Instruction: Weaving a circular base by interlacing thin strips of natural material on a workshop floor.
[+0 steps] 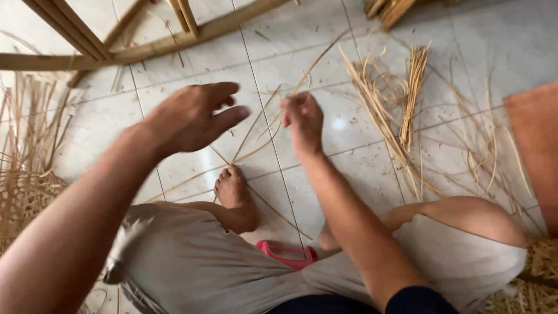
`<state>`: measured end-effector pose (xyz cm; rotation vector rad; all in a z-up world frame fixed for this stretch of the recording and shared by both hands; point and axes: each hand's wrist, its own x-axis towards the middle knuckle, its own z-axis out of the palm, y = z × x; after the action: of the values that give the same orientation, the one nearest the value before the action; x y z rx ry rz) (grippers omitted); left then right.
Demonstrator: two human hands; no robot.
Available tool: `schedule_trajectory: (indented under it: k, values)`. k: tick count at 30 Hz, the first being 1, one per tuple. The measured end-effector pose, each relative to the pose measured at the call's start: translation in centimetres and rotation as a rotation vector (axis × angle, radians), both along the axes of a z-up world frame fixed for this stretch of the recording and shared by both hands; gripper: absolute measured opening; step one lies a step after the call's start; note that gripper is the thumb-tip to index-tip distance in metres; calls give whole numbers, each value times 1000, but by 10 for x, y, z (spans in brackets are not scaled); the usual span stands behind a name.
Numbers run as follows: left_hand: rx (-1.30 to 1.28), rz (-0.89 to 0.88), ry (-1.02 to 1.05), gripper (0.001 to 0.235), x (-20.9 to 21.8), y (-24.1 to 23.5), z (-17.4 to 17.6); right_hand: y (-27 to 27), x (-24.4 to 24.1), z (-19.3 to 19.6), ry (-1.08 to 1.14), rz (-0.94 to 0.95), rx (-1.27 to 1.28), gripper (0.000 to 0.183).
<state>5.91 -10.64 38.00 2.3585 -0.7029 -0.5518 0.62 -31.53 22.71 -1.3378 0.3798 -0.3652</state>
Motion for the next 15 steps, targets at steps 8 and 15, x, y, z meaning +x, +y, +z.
schedule_trajectory:
  k: [8,15]
  values:
    - [-345,110,129,21,-5,-55,-27,8,-41,41,-190,480,-159,11]
    - [-380,36,-113,14,-20,-39,-5,-65,-33,156,128,649,-167,53]
